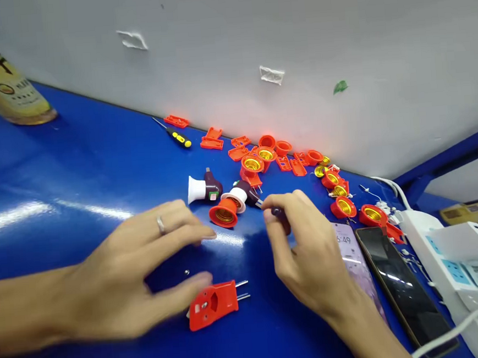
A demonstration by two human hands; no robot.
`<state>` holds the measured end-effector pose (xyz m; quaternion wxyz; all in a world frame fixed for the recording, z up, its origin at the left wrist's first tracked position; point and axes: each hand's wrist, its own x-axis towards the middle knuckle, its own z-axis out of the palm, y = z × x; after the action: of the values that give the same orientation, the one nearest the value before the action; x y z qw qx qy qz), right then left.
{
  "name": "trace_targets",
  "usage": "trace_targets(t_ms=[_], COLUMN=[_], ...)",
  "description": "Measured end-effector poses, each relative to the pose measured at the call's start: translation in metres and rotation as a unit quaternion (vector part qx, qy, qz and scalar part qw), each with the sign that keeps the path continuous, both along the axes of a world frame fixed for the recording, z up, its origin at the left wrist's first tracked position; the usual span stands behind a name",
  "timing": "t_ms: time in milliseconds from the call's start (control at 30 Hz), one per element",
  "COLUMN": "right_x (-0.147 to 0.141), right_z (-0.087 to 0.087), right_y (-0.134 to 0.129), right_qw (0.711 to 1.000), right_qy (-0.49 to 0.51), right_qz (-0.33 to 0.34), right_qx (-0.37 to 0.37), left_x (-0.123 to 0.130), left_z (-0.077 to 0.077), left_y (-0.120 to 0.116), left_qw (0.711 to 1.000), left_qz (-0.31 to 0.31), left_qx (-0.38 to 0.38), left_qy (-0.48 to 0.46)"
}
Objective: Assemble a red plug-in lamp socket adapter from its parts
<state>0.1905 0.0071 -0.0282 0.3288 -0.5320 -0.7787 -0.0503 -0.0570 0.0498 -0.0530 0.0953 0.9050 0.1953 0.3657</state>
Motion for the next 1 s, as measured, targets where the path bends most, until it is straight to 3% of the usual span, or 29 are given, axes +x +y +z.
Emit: trace_targets(t_ms=[67, 167, 400, 567, 900, 933, 1000], right_x=[-0.002, -0.004, -0.014, -0.021, -0.022, -0.02, -0.015], right_z=[-0.003, -0.007, -0.021, -0.024, -0.008, -0.007, -0.005], right_y=[0.001, 0.001, 0.004, 0.008, 0.002, 0.001, 0.001], right_qw=[1.0, 0.998, 0.991, 0.987, 0.973, 0.973, 0.972], right_qy=[-0.01, -0.023, -0.047, -0.03, 0.059, 0.059, 0.056], right_qz=[0.016, 0.027, 0.008, -0.003, -0.017, -0.025, -0.047], right_qx=[-0.025, -0.05, -0.125, -0.159, -0.223, -0.224, -0.222], left_x=[-0.001, -0.002, 0.003, 0.006, 0.003, 0.001, -0.003], left_z=[-0.001, -0.007, -0.016, -0.014, 0.001, 0.005, 0.015], left_y=[0.018, 0.036, 0.037, 0.039, 0.03, 0.031, 0.034], left_qw=[0.997, 0.993, 0.989, 0.992, 0.996, 0.997, 0.992], left_qz=[0.055, 0.092, 0.102, 0.089, 0.061, 0.039, -0.063], left_qx=[0.05, 0.057, 0.057, 0.059, 0.051, 0.052, 0.054], left_qy=[0.01, 0.04, 0.086, 0.068, 0.028, 0.035, 0.098])
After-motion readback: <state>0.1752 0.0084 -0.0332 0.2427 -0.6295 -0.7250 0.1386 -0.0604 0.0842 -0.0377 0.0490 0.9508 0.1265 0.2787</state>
